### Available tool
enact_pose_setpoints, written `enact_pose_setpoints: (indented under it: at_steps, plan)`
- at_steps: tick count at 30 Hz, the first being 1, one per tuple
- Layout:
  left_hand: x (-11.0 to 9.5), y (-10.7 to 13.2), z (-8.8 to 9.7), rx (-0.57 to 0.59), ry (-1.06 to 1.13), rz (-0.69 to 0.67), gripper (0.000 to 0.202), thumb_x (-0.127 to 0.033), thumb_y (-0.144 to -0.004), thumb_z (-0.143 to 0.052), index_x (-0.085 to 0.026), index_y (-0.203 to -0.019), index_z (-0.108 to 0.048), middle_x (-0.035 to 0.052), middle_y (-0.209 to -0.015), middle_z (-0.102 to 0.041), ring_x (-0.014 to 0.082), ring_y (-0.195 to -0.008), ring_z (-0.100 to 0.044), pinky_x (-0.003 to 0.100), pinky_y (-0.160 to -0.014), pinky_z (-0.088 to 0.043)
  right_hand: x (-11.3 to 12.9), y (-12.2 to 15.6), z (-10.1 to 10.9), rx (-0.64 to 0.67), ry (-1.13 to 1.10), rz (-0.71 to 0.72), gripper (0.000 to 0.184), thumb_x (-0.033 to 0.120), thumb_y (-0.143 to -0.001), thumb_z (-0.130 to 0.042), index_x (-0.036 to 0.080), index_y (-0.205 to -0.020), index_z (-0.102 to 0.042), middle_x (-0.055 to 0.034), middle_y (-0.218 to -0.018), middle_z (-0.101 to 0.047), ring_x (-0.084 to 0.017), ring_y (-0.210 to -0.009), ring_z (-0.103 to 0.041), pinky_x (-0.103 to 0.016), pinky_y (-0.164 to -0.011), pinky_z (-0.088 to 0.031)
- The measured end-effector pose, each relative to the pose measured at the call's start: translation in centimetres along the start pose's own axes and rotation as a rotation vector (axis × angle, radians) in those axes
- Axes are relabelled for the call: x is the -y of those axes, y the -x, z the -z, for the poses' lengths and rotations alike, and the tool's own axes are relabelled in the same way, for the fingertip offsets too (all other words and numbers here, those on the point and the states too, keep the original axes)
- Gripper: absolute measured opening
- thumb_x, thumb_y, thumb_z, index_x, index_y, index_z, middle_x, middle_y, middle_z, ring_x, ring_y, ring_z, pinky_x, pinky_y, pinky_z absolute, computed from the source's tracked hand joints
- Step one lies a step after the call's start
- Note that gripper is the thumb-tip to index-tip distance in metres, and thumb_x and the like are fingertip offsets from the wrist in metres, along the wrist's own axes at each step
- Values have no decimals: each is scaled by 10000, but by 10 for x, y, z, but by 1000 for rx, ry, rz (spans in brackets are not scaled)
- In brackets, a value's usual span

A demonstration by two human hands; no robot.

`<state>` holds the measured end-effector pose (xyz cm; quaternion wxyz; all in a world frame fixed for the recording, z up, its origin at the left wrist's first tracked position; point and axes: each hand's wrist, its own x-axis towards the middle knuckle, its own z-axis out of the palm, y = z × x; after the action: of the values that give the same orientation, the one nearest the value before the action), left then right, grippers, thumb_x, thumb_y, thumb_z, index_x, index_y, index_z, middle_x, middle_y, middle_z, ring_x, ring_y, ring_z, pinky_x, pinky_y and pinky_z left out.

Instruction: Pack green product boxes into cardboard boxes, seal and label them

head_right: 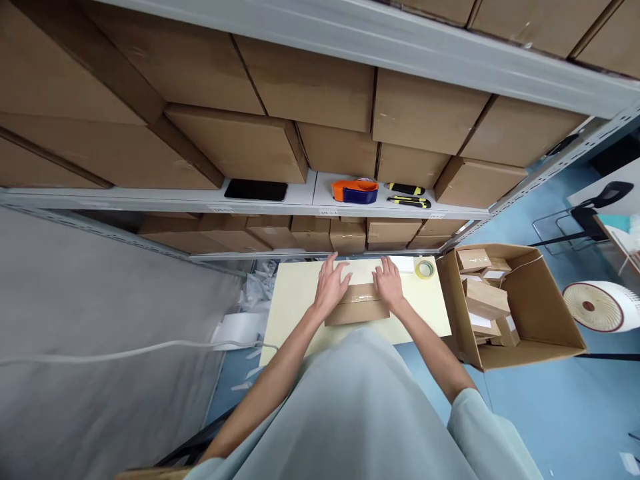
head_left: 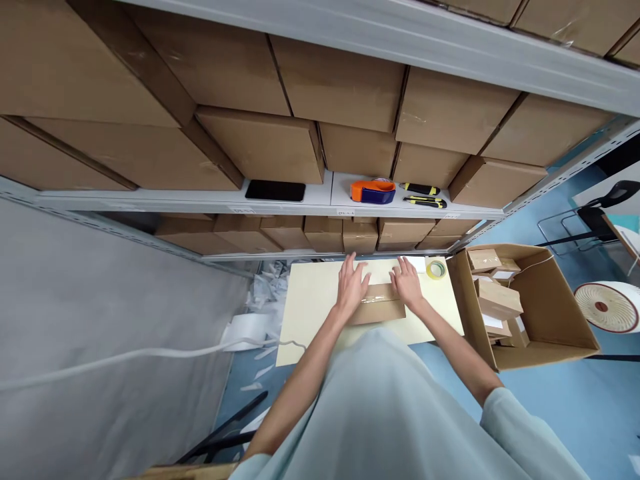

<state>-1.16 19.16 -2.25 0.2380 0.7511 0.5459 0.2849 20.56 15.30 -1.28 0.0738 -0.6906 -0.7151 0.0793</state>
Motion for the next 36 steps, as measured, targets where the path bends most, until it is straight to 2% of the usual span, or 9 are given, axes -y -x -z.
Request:
enact_pose_setpoints:
  at_steps: [5,9,12,15,19,23,26,32,36]
  plan:
    - [-35,-126,28,-313,184,-24,378,-285,-1019,-710,-223,-1391,-677,225,-1662,-558,404,-1620,-498,632,-1353,-408,15,-118,82,-249,-27,157,450,307,-1170,-425,66,-1487,-635,-299,-1696,-549,-397,-1628,-465,-589,-1323,-398]
    - [-44,-188,28,-407,311,61,571,-206,-966,-721,-177,-1516,-571,237,-1591,-612,374,-1574,-546,582,-1359,-410,24,-197,116,-283,-66,190,514,292,-1116,-524,59,-1573,-557,-302,-1591,-621,-436,-1480,-556,-637,-1263,-430]
    - [-40,-202,23,-386,358,91,659,-192,-942,-732,-175,-1568,-526,239,-1592,-615,373,-1557,-563,579,-1355,-420,27,-228,116,-194,-14,132,503,279,-1068,-629,14,-1494,-596,-325,-1482,-675,-450,-1439,-580,-657,-1289,-387]
    - [-33,-198,22,-373,351,94,676,-194,-931,-741,-179,-1576,-538,235,-1615,-604,377,-1584,-541,572,-1369,-407,31,-238,111,-101,77,77,505,282,-1052,-688,-22,-1450,-617,-339,-1470,-683,-431,-1470,-571,-623,-1361,-296]
    - [-28,-185,24,-373,339,133,666,-162,-935,-702,-150,-1583,-553,245,-1621,-600,371,-1592,-535,555,-1378,-401,35,-238,116,-63,101,38,497,235,-1076,-664,-4,-1507,-600,-317,-1499,-685,-388,-1469,-584,-549,-1319,-365]
    - [-24,-169,25,-388,373,133,660,-170,-949,-689,-159,-1594,-550,238,-1630,-602,363,-1585,-548,558,-1378,-406,28,-223,125,-68,77,119,427,196,-1083,-614,41,-1480,-629,-284,-1418,-741,-388,-1394,-633,-549,-1261,-425]
    - [-19,-144,33,-402,391,93,644,-244,-983,-712,-168,-1600,-546,231,-1651,-593,358,-1595,-545,542,-1367,-428,20,-185,117,-141,21,180,338,255,-1128,-547,92,-1401,-660,-250,-1325,-776,-379,-1287,-687,-540,-1214,-481]
    - [-16,-38,57,-339,458,-9,528,-471,-1101,-649,-247,-1575,-586,168,-1609,-656,301,-1514,-633,474,-1240,-563,9,-39,65,-205,-274,305,346,511,-1169,-530,207,-1196,-691,-182,-1133,-793,-358,-1114,-752,-506,-1056,-594]
    - [-13,31,58,-175,460,67,434,-479,-1100,-643,-250,-1467,-679,147,-1481,-722,255,-1302,-742,408,-1056,-662,10,43,28,-86,-404,266,428,594,-1158,-504,226,-1181,-721,-183,-1133,-812,-374,-1125,-768,-543,-1056,-618]
